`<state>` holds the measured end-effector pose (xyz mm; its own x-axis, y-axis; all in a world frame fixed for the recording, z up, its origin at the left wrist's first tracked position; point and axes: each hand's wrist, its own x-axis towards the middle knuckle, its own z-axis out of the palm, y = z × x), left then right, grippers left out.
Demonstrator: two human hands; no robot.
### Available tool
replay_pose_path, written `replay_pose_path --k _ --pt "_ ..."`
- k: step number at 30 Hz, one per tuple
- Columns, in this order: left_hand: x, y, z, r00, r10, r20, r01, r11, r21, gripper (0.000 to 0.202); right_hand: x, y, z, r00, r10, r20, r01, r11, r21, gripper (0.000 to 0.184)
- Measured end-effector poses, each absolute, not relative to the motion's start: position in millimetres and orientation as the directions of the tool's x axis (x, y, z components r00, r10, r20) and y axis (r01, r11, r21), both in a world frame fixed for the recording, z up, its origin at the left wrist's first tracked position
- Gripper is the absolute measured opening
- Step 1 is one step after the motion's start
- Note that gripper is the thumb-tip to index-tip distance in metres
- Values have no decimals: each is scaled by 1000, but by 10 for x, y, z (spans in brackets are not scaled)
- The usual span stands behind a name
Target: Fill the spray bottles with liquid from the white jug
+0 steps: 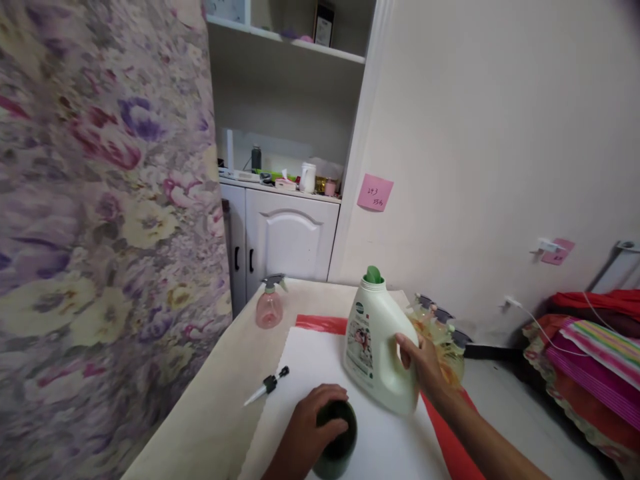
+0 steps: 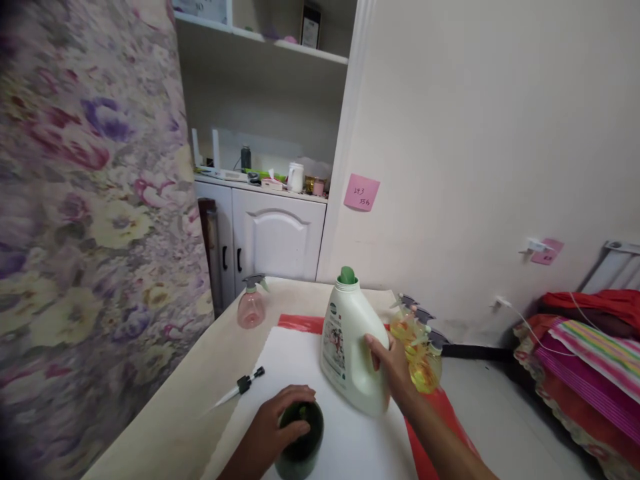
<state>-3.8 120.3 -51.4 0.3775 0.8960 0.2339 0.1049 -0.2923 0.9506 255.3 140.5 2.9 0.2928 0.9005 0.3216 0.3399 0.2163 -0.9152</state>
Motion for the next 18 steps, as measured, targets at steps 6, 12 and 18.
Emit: replay_pose_path --k 6,12,18 --pt "-70 1256 -534 408 891 200 155 -283 947 38 2372 1842 -300 315 887 337 215 279 -936 42" --pt "-118 1279 -546 462 862 210 162 -315 935 39 2375 1969 -541 354 874 331 172 287 -942 43" --pt "-154 1237 -476 454 876 161 232 -291 928 28 2443 1838 -555 336 884 325 198 271 -942 34"
